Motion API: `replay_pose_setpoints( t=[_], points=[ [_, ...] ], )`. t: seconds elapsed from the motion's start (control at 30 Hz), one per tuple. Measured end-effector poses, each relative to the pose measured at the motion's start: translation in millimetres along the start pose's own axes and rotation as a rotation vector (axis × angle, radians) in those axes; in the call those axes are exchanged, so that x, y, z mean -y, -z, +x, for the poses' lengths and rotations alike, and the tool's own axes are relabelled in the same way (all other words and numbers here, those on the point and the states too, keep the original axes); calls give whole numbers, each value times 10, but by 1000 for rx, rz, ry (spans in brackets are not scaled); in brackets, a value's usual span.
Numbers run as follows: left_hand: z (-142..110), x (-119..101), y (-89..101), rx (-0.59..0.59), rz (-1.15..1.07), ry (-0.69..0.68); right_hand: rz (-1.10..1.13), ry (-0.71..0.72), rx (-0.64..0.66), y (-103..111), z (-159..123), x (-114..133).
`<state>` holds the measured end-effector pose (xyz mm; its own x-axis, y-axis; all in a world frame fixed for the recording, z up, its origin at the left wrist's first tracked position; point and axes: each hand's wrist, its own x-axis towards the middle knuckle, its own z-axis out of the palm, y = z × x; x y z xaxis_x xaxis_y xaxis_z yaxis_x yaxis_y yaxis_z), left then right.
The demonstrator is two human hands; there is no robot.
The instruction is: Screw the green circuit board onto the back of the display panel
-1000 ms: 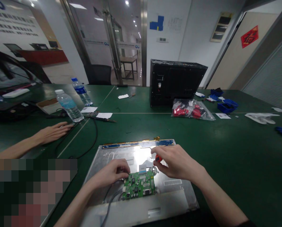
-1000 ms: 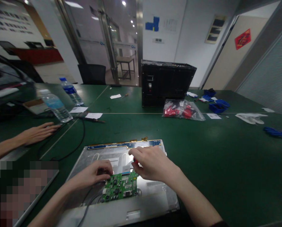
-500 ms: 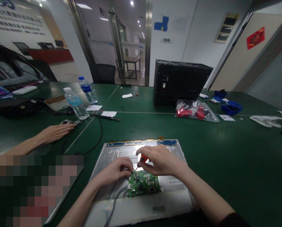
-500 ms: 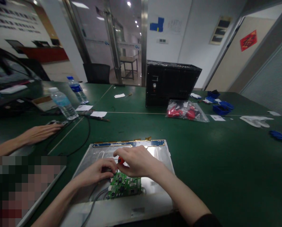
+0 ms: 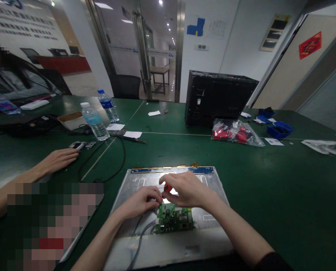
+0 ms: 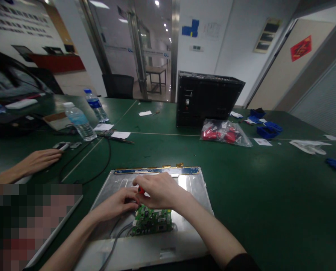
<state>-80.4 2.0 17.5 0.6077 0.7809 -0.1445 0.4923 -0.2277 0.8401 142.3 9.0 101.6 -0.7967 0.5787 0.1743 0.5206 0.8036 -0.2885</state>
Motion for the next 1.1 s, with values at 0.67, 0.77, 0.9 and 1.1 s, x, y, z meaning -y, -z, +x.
replay_pose_setpoints(
  t=[0.67, 0.77, 0.9, 1.1],
  points=[
    [-5, 30, -19, -15, -1, -5, -41, 17, -48, -99, 34, -23],
    [4, 58, -28, -17, -1, 2, -54, 28, -37, -88, 52, -2],
    [14, 59, -29, -26, 0, 9, -88, 15, -6, -49, 88, 51],
    [19, 16, -30, -40, -7, 5, -47, 62, 48, 26, 113, 136]
  ],
)
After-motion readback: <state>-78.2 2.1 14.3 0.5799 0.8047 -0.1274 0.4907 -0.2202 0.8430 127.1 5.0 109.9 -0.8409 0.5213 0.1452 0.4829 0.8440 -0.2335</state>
